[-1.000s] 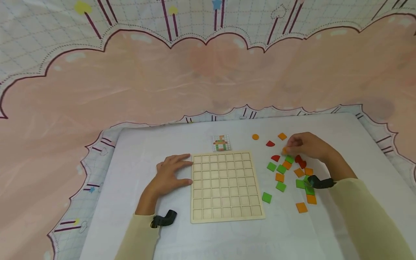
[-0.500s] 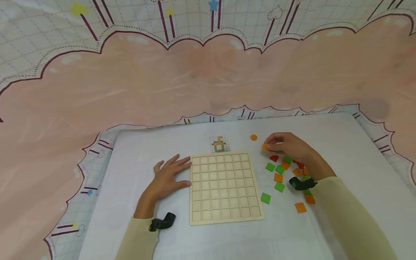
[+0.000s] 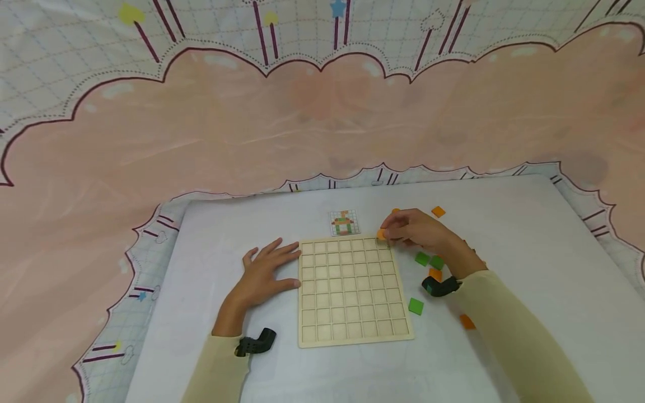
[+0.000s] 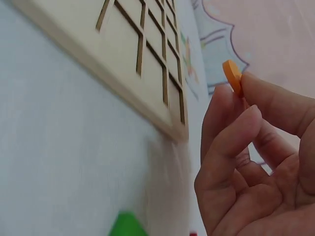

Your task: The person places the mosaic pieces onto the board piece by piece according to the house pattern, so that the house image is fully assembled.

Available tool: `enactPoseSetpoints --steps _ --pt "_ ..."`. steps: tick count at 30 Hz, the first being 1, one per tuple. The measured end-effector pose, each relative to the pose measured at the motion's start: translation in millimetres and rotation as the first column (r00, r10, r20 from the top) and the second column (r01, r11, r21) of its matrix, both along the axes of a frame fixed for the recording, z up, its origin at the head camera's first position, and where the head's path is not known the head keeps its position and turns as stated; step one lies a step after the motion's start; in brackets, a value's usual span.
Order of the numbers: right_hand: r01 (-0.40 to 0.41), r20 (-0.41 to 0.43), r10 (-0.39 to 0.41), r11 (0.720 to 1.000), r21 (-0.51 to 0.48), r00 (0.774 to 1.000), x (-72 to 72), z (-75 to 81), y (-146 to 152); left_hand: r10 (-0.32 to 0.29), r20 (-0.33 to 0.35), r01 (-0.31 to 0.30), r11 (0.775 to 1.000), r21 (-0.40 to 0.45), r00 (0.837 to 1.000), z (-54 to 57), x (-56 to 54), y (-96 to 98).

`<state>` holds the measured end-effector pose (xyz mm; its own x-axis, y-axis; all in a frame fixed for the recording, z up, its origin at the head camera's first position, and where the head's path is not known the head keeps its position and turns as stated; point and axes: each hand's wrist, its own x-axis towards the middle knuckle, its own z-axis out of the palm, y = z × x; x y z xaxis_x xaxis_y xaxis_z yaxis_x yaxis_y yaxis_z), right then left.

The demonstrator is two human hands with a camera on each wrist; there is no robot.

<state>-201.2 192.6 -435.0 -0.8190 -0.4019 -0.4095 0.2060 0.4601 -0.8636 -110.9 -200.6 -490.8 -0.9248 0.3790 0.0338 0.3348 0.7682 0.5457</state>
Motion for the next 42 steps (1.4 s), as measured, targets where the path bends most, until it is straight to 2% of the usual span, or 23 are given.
enactPoseSetpoints --steps 6,13,19,23,31,37,42 --pt "0.017 0.047 -0.016 1.0 -0.018 0.999 -0.5 -2.0 -17.2 0.004 0.016 -0.004 1.0 0.001 1.0 1.7 0.0 1.8" --pt "0.016 0.036 -0.015 0.999 -0.036 0.999 -1.4 -8.8 -31.8 0.004 0.014 -0.004 1.0 0.0 1.0 2.8 0.3 1.7" --pt "0.055 0.031 -0.055 0.998 0.007 0.998 0.6 -19.8 -43.3 -0.008 0.013 0.008 1.0 0.0 1.0 2.3 0.1 0.5" --pt "0.098 0.053 -0.098 0.995 0.001 0.994 3.0 -25.1 -50.6 -0.01 0.013 0.01 1.0 -0.012 1.0 1.9 0.7 -1.9" --pt "0.163 0.093 -0.159 0.986 -0.032 0.983 5.0 -31.8 -56.8 -0.011 0.029 0.011 1.0 -0.015 1.0 3.4 2.8 -5.0" --pt "0.173 0.096 -0.169 0.984 -0.036 0.981 4.8 -32.0 -56.9 -0.017 0.022 0.017 1.0 -0.013 1.0 2.7 2.6 -4.6" --pt "0.149 0.077 -0.147 0.989 -0.016 0.986 5.6 -30.8 -55.2 -0.02 0.015 0.02 1.0 -0.019 1.0 0.8 1.2 -4.0"
